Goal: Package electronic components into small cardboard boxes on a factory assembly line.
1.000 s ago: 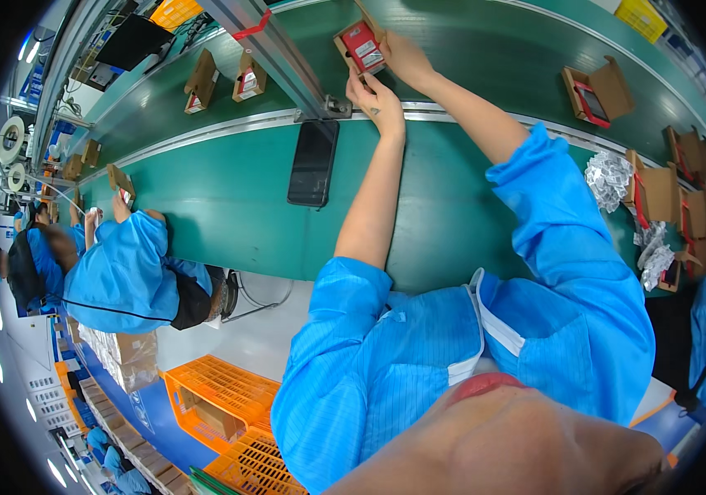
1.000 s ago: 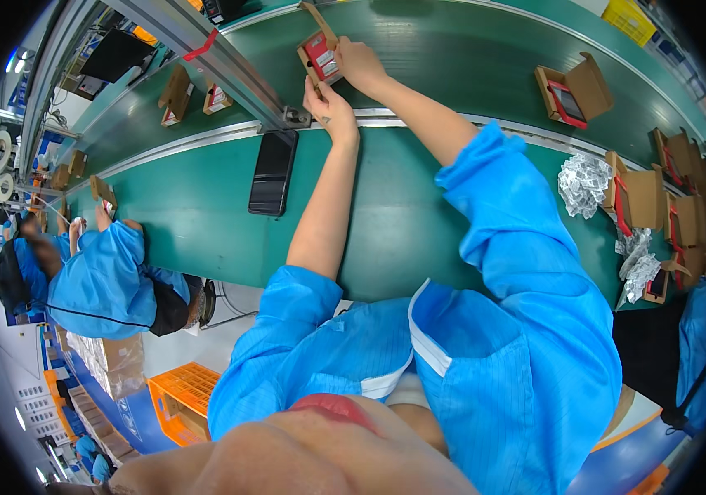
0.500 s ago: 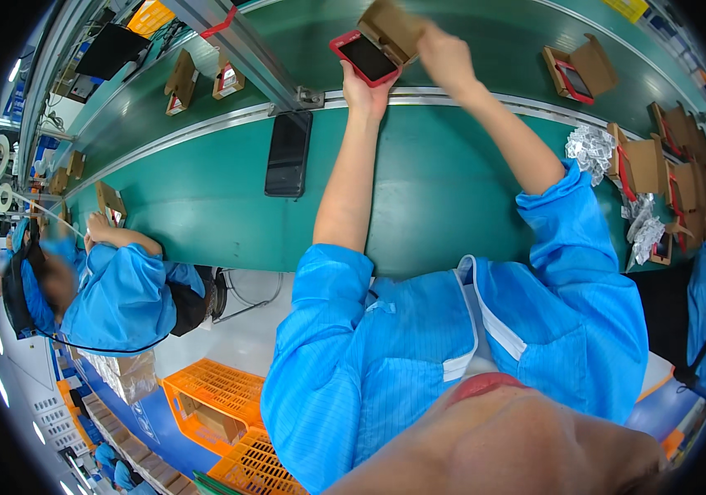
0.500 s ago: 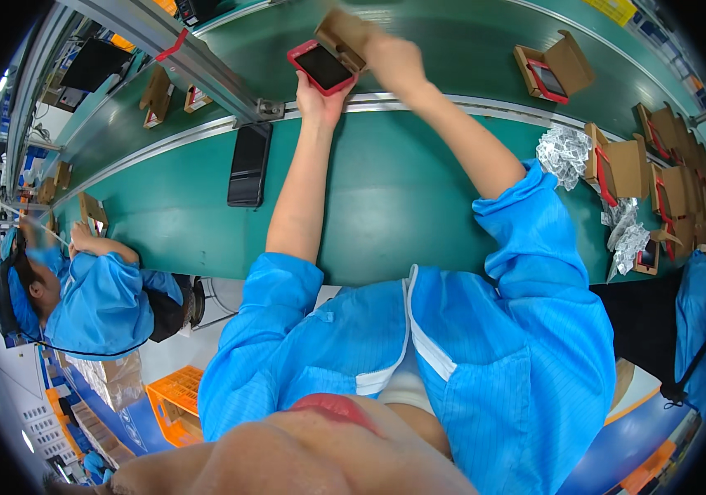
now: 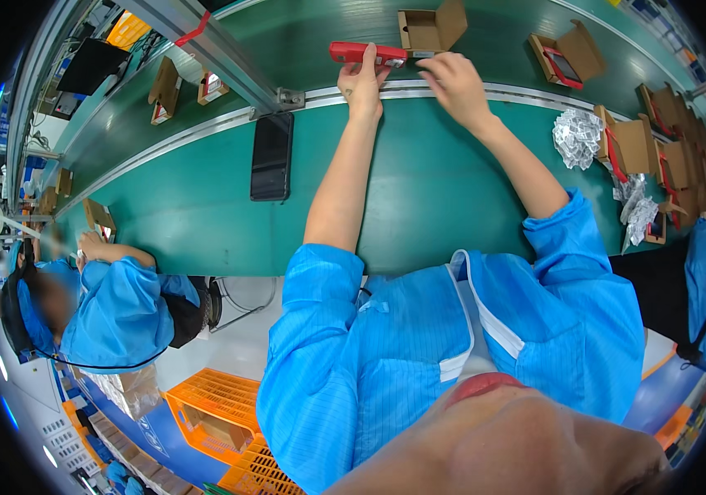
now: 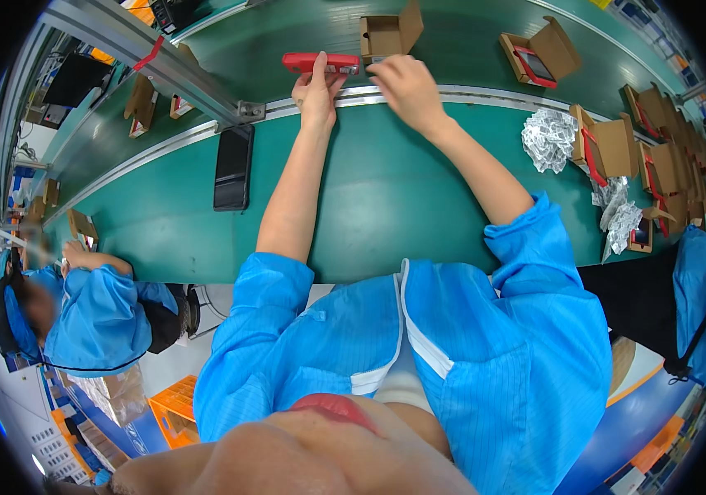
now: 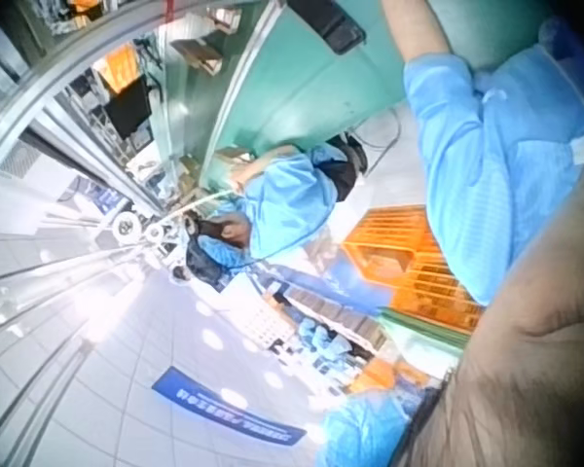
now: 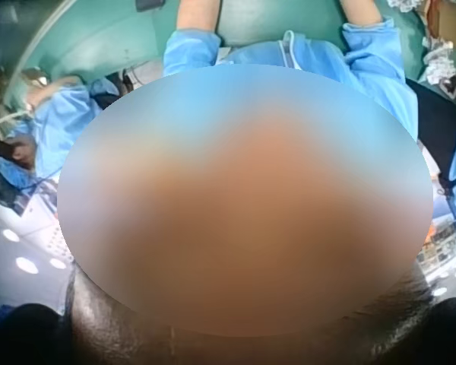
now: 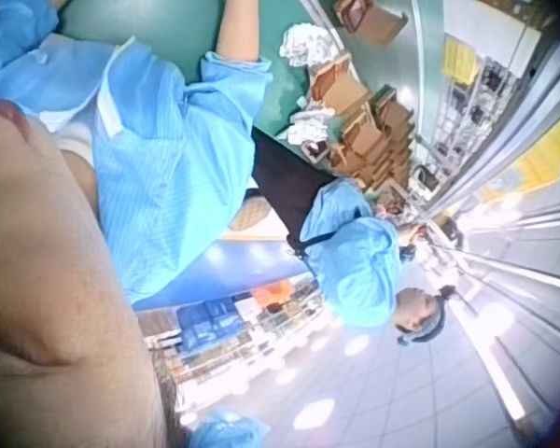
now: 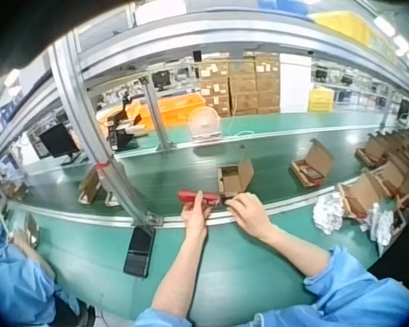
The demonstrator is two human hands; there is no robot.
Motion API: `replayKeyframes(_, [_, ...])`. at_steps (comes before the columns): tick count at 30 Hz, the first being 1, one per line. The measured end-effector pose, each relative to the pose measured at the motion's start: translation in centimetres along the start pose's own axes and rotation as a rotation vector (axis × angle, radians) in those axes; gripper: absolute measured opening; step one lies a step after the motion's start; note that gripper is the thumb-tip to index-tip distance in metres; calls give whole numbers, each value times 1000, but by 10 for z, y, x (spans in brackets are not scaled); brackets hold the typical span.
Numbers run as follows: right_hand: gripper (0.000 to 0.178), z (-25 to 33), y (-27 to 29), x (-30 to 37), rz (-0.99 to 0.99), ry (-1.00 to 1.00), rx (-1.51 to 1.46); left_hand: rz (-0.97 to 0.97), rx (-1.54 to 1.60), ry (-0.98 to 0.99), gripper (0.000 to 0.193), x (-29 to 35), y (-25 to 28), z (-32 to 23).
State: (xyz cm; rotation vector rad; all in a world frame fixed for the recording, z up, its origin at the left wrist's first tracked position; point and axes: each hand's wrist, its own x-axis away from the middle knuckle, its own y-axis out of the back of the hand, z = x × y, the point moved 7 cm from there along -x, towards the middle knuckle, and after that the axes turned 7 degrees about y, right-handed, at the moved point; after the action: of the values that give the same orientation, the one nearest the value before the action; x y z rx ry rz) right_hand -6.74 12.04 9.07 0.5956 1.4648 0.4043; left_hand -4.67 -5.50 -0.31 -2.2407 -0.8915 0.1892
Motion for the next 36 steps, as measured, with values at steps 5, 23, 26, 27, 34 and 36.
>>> replayKeyframes(5, [24,13,-25,-18,49,206,176,-41,-92,-92,52,12,-11,-4])
replayKeyframes(23, [7,-18,89,52,44,-472,-171,419,297,249,59,23,-39,-9])
replayKeyframes(26, [11,-79,149,96,27,-632,166,569,388,317,62,28,-42,-9])
replayKeyframes(27, [11,-94,160,114,25,-634,168,643,398,350,63,32,-46,-6])
replayKeyframes(34, [26,-85,164,127,318,-499,926,813,291,391,64,43,-53,2])
replayKeyframes(36, [30,-71,158,109,185,-450,941,835,286,407,64,46,-55,3])
